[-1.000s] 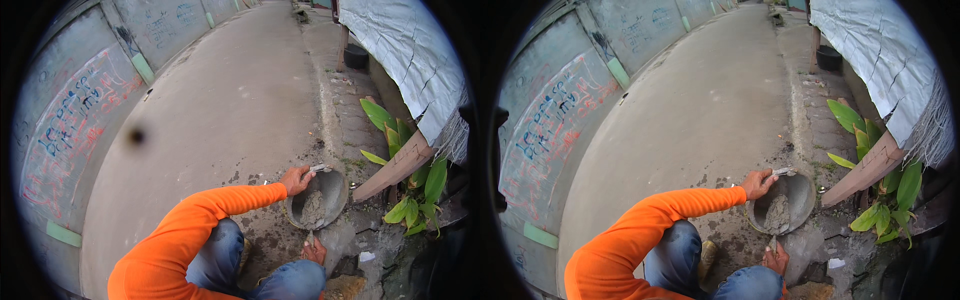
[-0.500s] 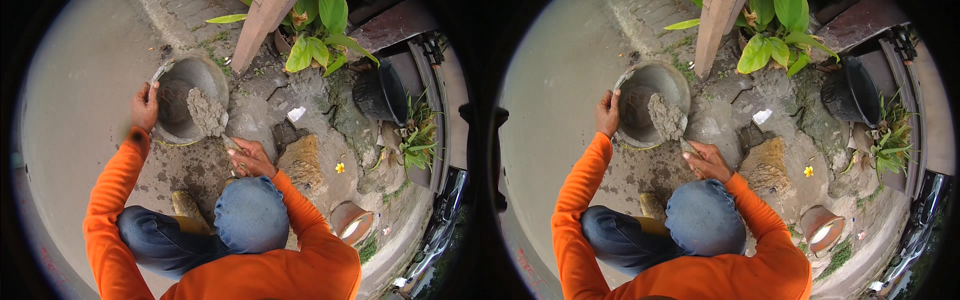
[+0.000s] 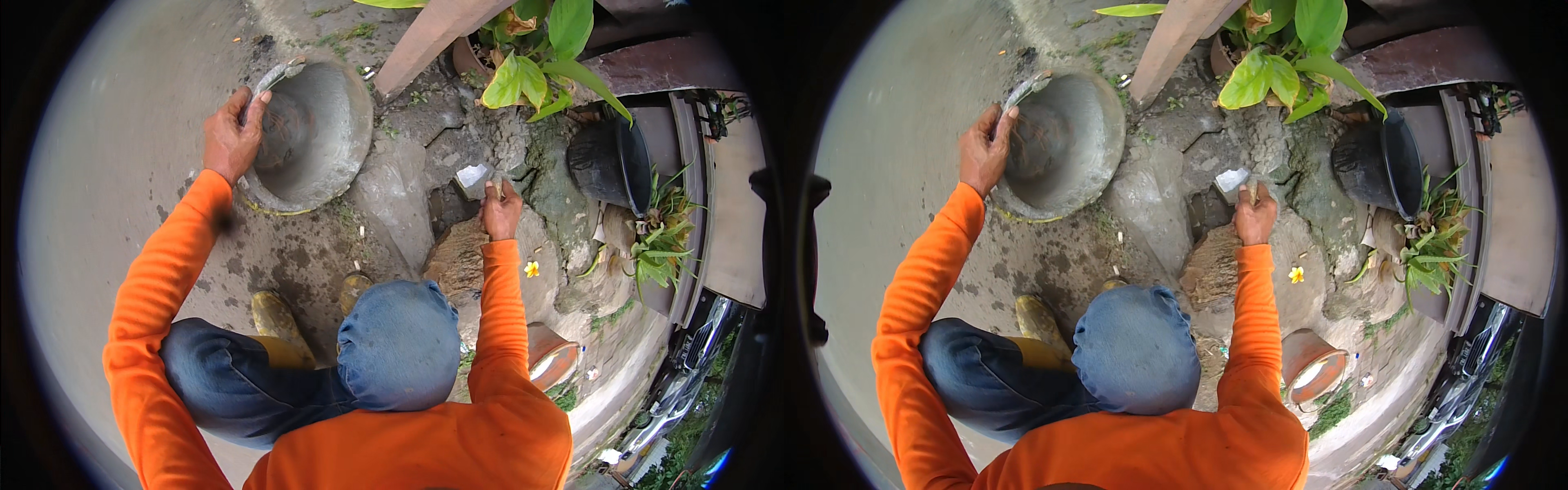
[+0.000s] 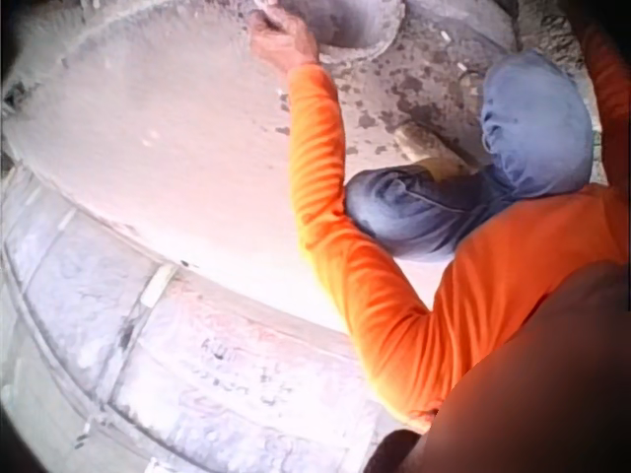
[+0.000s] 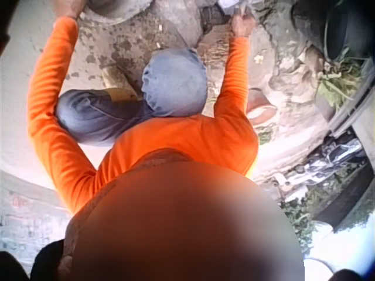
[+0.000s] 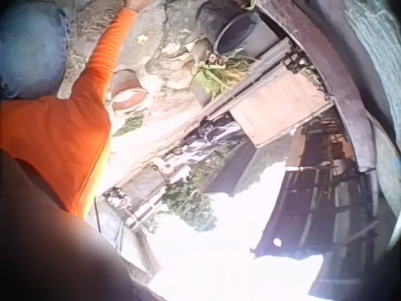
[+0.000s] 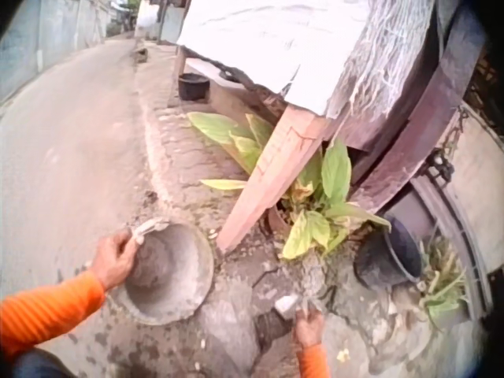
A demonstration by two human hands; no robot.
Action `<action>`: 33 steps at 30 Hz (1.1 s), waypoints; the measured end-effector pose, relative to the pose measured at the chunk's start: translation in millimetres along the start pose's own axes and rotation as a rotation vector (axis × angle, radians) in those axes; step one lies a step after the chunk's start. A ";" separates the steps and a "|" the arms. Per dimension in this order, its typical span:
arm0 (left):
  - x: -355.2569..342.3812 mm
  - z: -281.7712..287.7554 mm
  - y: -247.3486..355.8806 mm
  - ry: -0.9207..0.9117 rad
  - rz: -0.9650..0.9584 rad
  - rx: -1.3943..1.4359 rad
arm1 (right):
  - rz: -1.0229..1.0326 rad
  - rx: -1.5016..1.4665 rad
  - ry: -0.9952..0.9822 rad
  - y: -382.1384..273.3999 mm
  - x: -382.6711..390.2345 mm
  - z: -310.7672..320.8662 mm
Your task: The person scoops cement from a metal bowl using a trowel and applies it to a small section of a low wall or planter edge. They repeatedly transfer cement and smooth it along the surface, then add water from a black bucket to the bowl and mix the contents.
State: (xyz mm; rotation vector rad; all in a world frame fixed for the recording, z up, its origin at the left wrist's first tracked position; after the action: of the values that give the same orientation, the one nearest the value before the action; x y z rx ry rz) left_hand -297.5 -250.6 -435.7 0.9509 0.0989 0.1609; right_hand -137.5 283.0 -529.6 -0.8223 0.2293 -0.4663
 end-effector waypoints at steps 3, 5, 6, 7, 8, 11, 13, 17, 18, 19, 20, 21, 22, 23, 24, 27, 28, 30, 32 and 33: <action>-1.6 -2.8 0.7 -0.010 0.006 0.002 | 0.325 0.597 0.169 -9.2 -51.2 7.5; -3.4 -2.8 -2.9 -0.011 0.035 -0.030 | 0.141 0.702 0.143 6.2 -70.7 7.4; -4.0 -1.8 -4.3 -0.012 0.035 -0.008 | 0.115 0.646 0.167 8.5 -72.7 6.9; -3.8 0.1 -5.9 -0.004 0.035 0.004 | 0.102 0.609 0.253 8.3 -69.5 11.0; -4.7 0.3 -7.7 -0.006 0.036 0.011 | 0.087 0.565 0.302 10.5 -65.6 12.0; -7.4 3.3 -14.0 0.008 0.044 -0.018 | 0.228 0.436 0.368 14.1 -52.2 7.5; -8.5 3.7 -15.5 0.022 0.036 -0.021 | 0.183 0.288 0.257 34.8 -57.3 1.3; -11.8 -2.9 -14.7 -0.029 0.050 0.049 | -0.211 -0.292 -0.007 83.3 -87.8 -3.1; -12.7 -2.3 -11.8 -0.017 0.033 0.018 | -0.330 -0.443 0.001 87.9 -96.2 -2.7; -12.9 -1.9 -9.1 -0.007 0.021 -0.027 | -0.282 -0.438 -0.057 80.1 -105.4 -0.1; -12.2 -0.7 -8.4 0.013 0.025 -0.090 | -0.260 -0.397 -0.070 74.3 -110.0 5.5; -11.4 -0.9 -5.1 0.000 0.000 -0.074 | -0.179 -0.389 -0.109 63.3 -112.5 8.4; -10.0 0.2 -4.2 0.006 -0.009 -0.074 | -0.201 -0.423 -0.076 61.2 -107.5 13.6; -8.7 1.0 -4.5 0.012 -0.006 -0.088 | -0.180 -0.488 -0.067 56.5 -99.4 15.8; -8.3 1.1 -7.0 0.003 0.017 -0.075 | -0.233 -0.520 -0.025 60.5 -84.2 20.0; -10.1 1.8 -12.4 0.009 0.042 -0.054 | -0.217 -0.508 0.040 69.7 -49.6 18.5; -11.4 1.8 -12.5 0.017 0.024 -0.030 | -0.247 -0.490 0.083 78.1 -42.0 15.2; -14.5 -0.1 -14.1 0.008 0.014 0.002 | -0.313 -0.528 0.109 93.4 -40.4 -8.9; -16.6 -3.0 -17.4 -0.009 0.048 0.006 | -0.369 -0.575 0.127 104.1 -52.3 -42.5; -16.9 -4.6 -14.9 -0.022 0.028 0.029 | -0.347 -0.592 0.137 104.5 -64.8 -57.8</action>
State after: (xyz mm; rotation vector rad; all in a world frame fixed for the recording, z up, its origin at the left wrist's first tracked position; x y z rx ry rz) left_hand -313.5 -258.4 -450.4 0.9828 0.0678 0.1749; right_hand -183.4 338.2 -644.9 -1.4223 0.3622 -0.8005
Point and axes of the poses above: each hand's wrist, its own x-axis away from the middle knuckle, its own z-axis out of the back of the hand, y = z × x, the point moved 8 cm from there along -x, towards the middle knuckle, and after that the axes turned 12 degrees about z, right-handed, at the moved point
